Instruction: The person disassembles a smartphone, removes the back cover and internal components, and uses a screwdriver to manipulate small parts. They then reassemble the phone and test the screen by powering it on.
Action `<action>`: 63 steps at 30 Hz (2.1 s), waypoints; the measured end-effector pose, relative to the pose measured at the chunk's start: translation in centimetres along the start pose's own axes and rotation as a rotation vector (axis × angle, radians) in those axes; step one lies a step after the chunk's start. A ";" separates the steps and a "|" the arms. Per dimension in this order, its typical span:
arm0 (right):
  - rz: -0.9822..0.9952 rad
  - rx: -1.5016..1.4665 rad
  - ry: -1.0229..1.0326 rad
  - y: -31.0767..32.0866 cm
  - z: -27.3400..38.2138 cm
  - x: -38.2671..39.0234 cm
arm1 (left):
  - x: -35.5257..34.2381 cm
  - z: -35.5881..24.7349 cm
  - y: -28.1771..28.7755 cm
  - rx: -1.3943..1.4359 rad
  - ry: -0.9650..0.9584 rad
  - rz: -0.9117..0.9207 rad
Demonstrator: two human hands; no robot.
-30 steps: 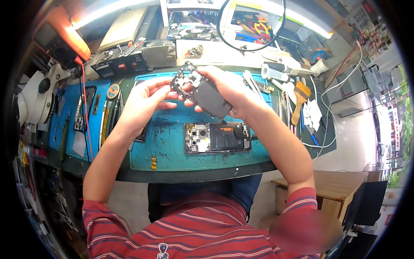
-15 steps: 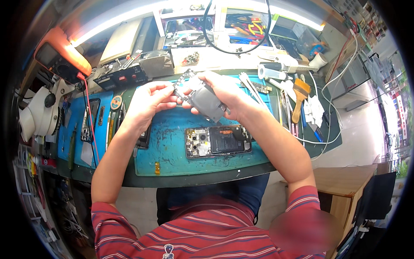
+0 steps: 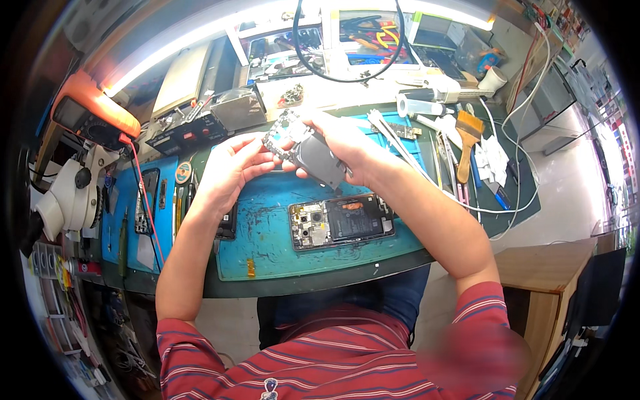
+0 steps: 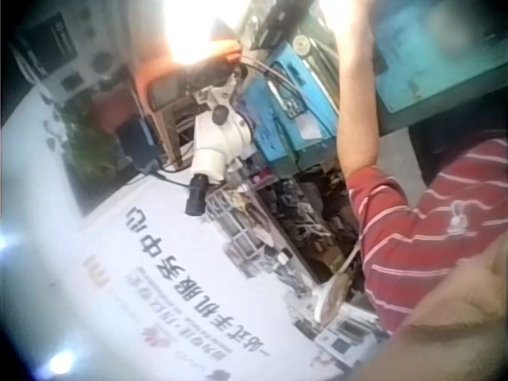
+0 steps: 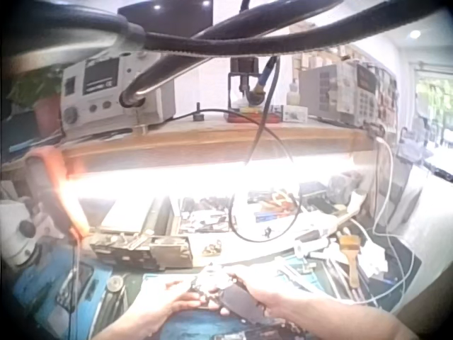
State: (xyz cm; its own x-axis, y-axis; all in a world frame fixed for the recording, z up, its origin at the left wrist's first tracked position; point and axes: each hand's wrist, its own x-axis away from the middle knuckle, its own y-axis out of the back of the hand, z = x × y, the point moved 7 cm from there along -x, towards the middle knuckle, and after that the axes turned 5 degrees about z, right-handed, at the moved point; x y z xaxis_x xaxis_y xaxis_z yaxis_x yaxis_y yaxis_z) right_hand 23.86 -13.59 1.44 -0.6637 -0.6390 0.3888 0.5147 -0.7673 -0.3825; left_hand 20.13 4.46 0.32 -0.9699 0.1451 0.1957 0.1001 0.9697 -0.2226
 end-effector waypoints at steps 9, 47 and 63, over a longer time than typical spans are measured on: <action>0.018 -0.009 0.003 -0.3 0.0 0.0 | 0.3 -0.3 0.1 -0.061 -0.043 -0.044; 0.184 1.543 0.808 -4.5 -1.9 10.3 | 16.2 0.6 -6.1 -1.163 -0.595 -0.238; 0.164 1.529 0.769 -4.5 -2.1 9.9 | 16.4 1.9 -6.5 -1.235 -0.639 -0.351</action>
State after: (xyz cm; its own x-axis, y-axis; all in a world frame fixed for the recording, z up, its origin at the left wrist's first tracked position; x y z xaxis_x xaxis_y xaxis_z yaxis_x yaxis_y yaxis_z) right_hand 13.90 -16.37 5.26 -0.4076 -0.8900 -0.2045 0.3052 -0.3439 0.8880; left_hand 3.12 0.14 3.13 -0.8831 0.0766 -0.4629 -0.3569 0.5306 0.7688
